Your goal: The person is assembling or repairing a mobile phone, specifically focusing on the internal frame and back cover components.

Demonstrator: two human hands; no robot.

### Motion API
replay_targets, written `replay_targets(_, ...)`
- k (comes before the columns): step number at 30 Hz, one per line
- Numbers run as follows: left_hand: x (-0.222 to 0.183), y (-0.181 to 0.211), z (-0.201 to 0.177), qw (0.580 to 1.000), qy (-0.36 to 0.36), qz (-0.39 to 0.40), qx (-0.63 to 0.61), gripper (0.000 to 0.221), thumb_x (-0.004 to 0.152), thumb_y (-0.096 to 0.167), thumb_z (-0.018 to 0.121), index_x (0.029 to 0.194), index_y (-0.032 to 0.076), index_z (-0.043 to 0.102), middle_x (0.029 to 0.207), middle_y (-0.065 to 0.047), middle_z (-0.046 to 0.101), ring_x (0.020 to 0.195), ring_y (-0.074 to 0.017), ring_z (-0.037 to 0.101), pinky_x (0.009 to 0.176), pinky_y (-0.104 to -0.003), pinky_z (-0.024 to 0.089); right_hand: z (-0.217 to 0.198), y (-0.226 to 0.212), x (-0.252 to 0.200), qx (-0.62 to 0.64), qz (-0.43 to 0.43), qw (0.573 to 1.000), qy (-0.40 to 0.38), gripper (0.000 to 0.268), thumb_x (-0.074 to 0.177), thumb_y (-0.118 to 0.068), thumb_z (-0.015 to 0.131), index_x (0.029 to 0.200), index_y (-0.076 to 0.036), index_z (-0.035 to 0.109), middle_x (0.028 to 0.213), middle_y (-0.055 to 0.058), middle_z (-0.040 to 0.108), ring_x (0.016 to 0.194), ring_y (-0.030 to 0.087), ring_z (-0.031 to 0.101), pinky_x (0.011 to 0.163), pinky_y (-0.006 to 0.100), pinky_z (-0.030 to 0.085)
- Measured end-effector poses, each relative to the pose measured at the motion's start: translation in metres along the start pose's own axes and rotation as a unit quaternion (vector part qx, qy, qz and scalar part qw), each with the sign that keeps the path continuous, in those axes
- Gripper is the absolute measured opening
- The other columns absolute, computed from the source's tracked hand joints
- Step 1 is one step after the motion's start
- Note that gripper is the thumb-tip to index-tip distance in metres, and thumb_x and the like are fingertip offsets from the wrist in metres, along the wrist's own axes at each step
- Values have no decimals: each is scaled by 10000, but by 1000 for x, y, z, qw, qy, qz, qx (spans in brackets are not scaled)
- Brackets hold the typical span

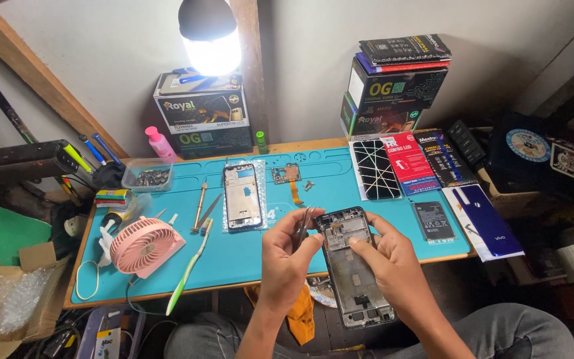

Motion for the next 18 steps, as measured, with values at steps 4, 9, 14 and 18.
replay_targets(4,0,-2,0,1000,3,3,-10,301,933,7,668,1208,0,789,958,-36,716,824,-117,627,697,-290,585,-1,3,0,-12,-7,1000,10,570,987,-121,660,1557,-88,650,971,136,830,739,187,691,670,390,612)
replay_targets(9,-1,0,0,1000,-1,7,-13,302,937,5,649,1206,4,787,955,-41,708,837,-130,628,696,-299,579,1,-1,-4,0,9,1000,25,598,968,-119,676,1562,-54,653,1071,151,843,798,180,682,704,363,583)
replay_targets(14,-2,1,1,1000,13,11,-4,264,943,13,672,1177,12,794,874,-7,665,746,-97,554,654,-272,513,2,6,0,26,1,1000,16,604,971,-94,665,1573,-67,632,1040,163,834,801,205,713,714,390,610)
replay_targets(18,-3,4,4,999,33,-4,-23,201,946,38,722,1136,7,781,825,-26,679,713,-118,626,665,-279,595,5,2,-5,3,-30,1000,9,523,997,-92,641,1518,-76,683,994,136,823,746,181,697,663,376,603)
Point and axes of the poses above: each hand's wrist, its own x-axis towards the middle knuckle, its own z-axis out of the palm, y = z × x, the point moved 6 cm from there along x, towards the middle knuckle
